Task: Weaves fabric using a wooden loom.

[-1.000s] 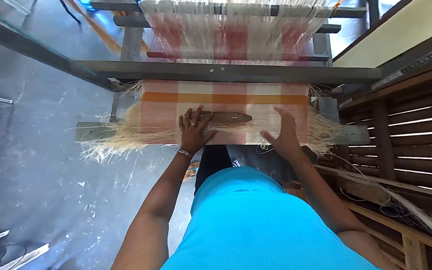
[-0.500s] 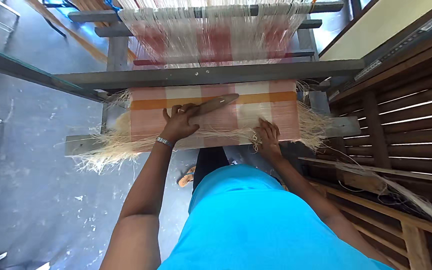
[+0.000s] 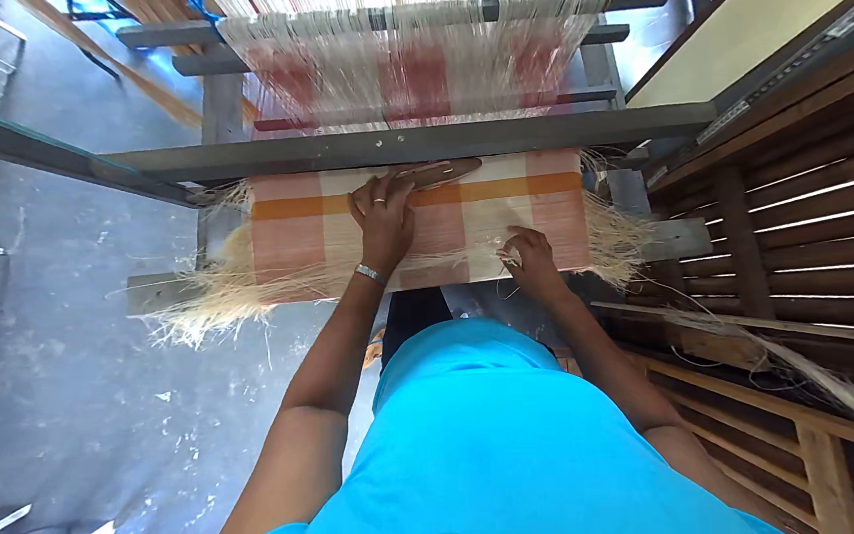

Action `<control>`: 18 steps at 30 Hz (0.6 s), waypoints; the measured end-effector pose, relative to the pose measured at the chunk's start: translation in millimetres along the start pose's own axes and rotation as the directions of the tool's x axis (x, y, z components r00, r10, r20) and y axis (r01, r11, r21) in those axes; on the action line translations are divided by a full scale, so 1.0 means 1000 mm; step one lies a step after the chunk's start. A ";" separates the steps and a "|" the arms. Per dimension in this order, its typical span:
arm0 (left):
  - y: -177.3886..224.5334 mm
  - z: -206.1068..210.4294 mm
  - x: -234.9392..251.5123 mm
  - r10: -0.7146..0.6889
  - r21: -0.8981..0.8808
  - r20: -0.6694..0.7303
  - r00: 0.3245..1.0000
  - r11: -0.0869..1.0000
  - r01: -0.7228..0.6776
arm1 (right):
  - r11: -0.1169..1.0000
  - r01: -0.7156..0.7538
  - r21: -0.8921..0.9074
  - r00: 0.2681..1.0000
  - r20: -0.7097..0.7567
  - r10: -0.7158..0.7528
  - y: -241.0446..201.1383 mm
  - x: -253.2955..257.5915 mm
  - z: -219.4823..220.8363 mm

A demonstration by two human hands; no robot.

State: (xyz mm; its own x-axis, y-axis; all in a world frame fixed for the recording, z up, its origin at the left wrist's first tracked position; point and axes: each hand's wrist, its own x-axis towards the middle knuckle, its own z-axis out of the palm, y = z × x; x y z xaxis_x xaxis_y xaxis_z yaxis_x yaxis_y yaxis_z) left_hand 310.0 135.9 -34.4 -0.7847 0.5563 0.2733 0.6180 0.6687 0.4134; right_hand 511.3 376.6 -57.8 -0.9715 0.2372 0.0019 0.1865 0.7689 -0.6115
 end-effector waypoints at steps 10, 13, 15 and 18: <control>0.038 0.019 -0.046 0.111 -0.266 0.215 0.970 0.963 -0.051 | 0.872 -0.204 0.446 0.964 0.246 0.099 -0.027 0.055 -0.046; 0.039 0.012 -0.037 0.019 -0.349 0.172 0.985 0.936 0.043 | 0.698 -0.259 0.668 0.962 0.245 0.123 -0.036 0.058 -0.060; 0.037 0.006 -0.033 -0.008 -0.381 0.155 0.988 0.922 0.067 | 0.587 -0.226 0.777 0.970 0.232 0.066 -0.036 0.054 -0.071; 0.035 -0.001 -0.031 -0.013 -0.396 0.129 0.992 0.916 0.064 | 0.507 -0.182 0.843 0.978 0.207 0.008 -0.024 0.046 -0.082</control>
State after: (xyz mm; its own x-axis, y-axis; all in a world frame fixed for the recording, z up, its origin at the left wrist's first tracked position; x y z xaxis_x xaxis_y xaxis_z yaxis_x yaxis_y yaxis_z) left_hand 355.7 141.6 -28.0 -0.7800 0.6067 0.1534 0.4974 0.4523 0.7403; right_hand 474.0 417.7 22.2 -0.9793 0.1150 -0.1666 0.1481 -0.1538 -0.9769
